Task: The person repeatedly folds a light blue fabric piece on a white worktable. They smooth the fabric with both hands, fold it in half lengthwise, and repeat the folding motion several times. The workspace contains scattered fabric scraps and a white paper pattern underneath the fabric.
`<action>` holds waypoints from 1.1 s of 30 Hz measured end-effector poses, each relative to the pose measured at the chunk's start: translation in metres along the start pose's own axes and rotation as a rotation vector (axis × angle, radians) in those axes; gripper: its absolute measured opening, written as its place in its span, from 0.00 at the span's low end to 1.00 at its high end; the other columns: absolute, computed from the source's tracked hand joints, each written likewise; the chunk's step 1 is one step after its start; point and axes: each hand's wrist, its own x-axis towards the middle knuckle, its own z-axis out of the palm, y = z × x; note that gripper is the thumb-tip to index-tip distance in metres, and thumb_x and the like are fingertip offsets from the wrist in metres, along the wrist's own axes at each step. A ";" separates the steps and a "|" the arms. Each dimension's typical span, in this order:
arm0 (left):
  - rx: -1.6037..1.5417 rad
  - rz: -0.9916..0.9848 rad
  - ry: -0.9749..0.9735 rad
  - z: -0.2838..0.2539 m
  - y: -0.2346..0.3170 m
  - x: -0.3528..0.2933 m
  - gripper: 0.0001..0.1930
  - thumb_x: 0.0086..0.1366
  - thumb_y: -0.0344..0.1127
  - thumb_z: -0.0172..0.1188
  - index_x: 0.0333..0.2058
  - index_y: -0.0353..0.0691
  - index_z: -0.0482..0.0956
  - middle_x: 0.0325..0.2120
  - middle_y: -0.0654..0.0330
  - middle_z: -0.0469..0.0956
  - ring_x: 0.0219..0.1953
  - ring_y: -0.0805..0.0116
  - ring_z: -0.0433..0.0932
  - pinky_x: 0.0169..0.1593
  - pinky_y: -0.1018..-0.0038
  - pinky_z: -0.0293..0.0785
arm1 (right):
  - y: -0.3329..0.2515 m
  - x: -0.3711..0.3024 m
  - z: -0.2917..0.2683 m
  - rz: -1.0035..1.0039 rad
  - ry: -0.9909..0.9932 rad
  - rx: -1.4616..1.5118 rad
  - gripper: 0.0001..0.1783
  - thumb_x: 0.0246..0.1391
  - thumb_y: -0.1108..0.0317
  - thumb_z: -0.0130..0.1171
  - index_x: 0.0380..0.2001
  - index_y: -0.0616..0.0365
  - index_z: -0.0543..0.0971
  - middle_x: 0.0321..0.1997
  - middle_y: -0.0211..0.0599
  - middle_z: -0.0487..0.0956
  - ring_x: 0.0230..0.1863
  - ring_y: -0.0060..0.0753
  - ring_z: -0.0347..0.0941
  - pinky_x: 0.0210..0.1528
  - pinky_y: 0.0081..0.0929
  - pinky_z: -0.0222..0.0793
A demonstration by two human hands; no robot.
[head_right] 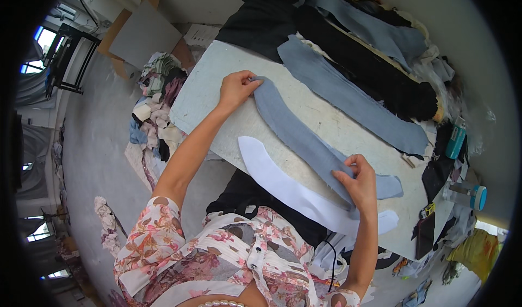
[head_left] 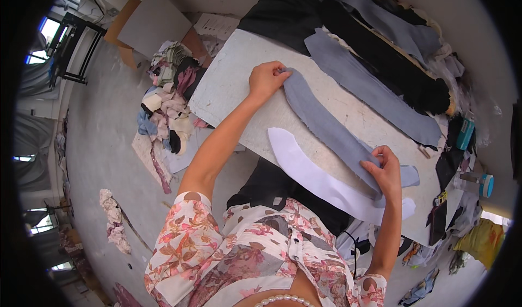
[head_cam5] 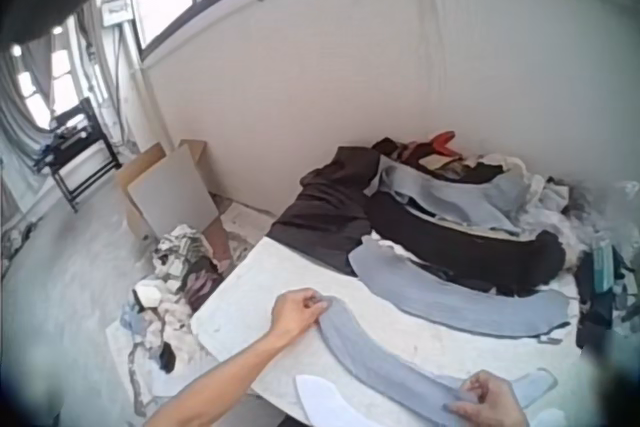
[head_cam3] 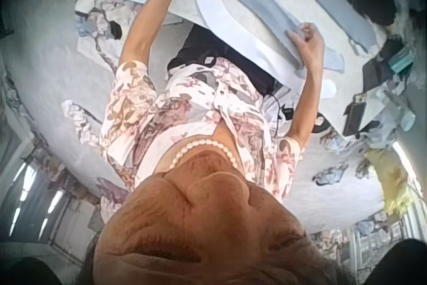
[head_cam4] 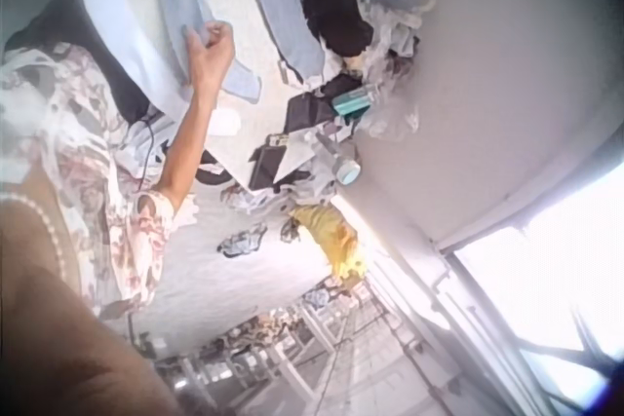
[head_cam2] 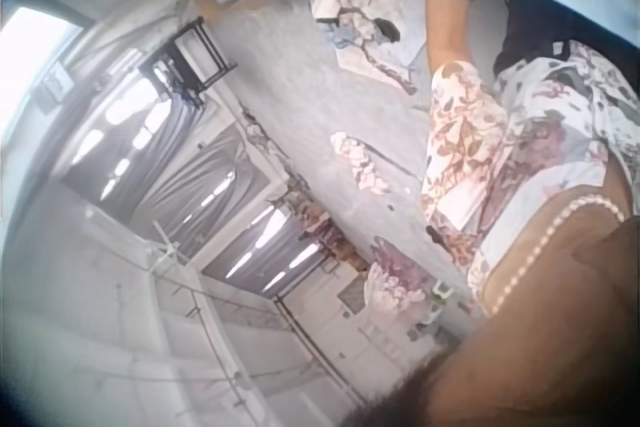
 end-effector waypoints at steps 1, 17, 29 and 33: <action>0.008 0.000 0.000 0.001 0.001 0.000 0.11 0.56 0.37 0.68 0.31 0.36 0.82 0.15 0.64 0.77 0.16 0.78 0.73 0.22 0.79 0.66 | 0.001 0.000 0.000 -0.003 0.008 -0.005 0.16 0.42 0.76 0.67 0.31 0.57 0.70 0.19 0.28 0.76 0.22 0.15 0.69 0.26 0.17 0.63; 0.630 0.417 -0.210 0.040 0.035 -0.030 0.28 0.71 0.55 0.41 0.65 0.53 0.62 0.69 0.50 0.48 0.72 0.53 0.40 0.70 0.49 0.31 | 0.001 0.002 -0.004 -0.072 0.031 -0.117 0.15 0.42 0.74 0.67 0.34 0.59 0.72 0.21 0.29 0.77 0.23 0.16 0.67 0.27 0.20 0.62; 0.681 0.624 -0.211 0.052 0.065 -0.056 0.31 0.69 0.58 0.44 0.66 0.52 0.61 0.70 0.51 0.47 0.72 0.54 0.41 0.70 0.47 0.31 | 0.007 0.006 -0.006 -0.086 0.128 -0.296 0.19 0.42 0.71 0.69 0.37 0.57 0.73 0.20 0.35 0.75 0.21 0.30 0.67 0.27 0.26 0.63; 0.648 0.617 -0.329 0.058 0.064 -0.057 0.31 0.69 0.59 0.44 0.66 0.53 0.61 0.70 0.51 0.47 0.72 0.55 0.41 0.71 0.48 0.32 | 0.004 0.001 -0.013 -0.105 0.157 -0.331 0.19 0.41 0.70 0.69 0.38 0.56 0.74 0.22 0.36 0.76 0.22 0.33 0.69 0.28 0.29 0.64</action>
